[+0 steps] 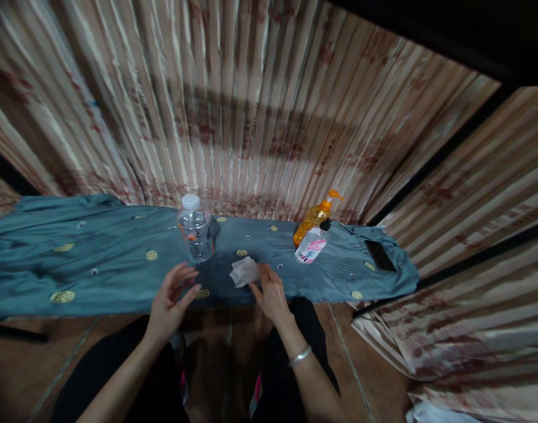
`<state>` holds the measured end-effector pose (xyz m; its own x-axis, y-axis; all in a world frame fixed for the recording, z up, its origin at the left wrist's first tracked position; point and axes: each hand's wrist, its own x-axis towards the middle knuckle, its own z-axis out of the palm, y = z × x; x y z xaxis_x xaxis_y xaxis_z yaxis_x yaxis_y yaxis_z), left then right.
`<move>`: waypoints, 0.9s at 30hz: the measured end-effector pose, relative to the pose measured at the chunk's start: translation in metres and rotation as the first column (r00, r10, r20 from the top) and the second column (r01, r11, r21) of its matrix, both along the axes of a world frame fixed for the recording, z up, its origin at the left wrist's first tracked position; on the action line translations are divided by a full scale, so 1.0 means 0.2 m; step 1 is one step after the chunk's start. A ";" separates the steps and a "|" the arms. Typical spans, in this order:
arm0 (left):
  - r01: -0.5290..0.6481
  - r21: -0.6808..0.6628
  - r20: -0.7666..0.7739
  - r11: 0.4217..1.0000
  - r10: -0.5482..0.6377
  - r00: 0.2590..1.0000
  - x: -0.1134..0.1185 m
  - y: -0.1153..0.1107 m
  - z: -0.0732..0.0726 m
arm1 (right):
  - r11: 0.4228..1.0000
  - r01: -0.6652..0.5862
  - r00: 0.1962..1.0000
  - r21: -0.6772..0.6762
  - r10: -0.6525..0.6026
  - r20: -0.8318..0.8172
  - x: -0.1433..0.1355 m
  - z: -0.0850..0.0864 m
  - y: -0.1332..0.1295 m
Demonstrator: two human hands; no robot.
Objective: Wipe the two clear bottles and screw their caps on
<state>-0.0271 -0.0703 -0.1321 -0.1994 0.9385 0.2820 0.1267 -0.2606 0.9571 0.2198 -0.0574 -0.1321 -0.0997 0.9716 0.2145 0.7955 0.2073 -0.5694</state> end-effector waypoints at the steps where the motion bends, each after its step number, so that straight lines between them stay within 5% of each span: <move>1: 0.038 -0.022 -0.028 0.999 -0.039 0.999 0.03 -0.03 -0.03 | 0.999 -0.053 0.994 0.002 0.052 0.101 -0.02 -0.01 0.03; 4: 0.124 -0.047 -0.178 0.991 -0.131 0.975 0.11 -0.07 -0.12 | 0.973 -0.224 0.906 -0.054 0.229 0.356 -0.10 -0.03 0.12; 7: 0.166 -0.058 -0.224 0.984 -0.175 0.959 0.14 -0.07 -0.18 | 0.965 -0.249 0.884 -0.080 0.260 0.387 -0.11 -0.04 0.17; 11: 0.195 -0.065 -0.244 0.979 -0.205 0.948 0.15 -0.06 -0.20 | 0.982 -0.168 0.894 -0.092 0.191 0.406 0.07 -0.03 0.23; 17: 0.194 -0.037 -0.234 0.980 -0.197 0.952 0.15 0.01 -0.20 | 0.993 0.101 0.931 -0.061 -0.073 0.357 0.31 0.00 0.41; 22: -0.031 0.040 -0.183 0.999 0.038 0.982 0.03 0.16 -0.13 | 0.992 0.122 0.983 -0.030 -0.117 0.141 0.10 0.09 0.64; 25: -0.244 0.078 -0.128 0.967 0.252 0.959 -0.07 0.29 -0.03 | 0.999 0.040 0.999 0.017 -0.039 -0.028 -0.12 0.22 0.75; 27: -0.291 0.075 -0.075 0.954 0.296 0.952 -0.11 0.39 0.03 | 0.997 -0.027 0.992 0.068 0.035 -0.123 -0.28 0.33 0.81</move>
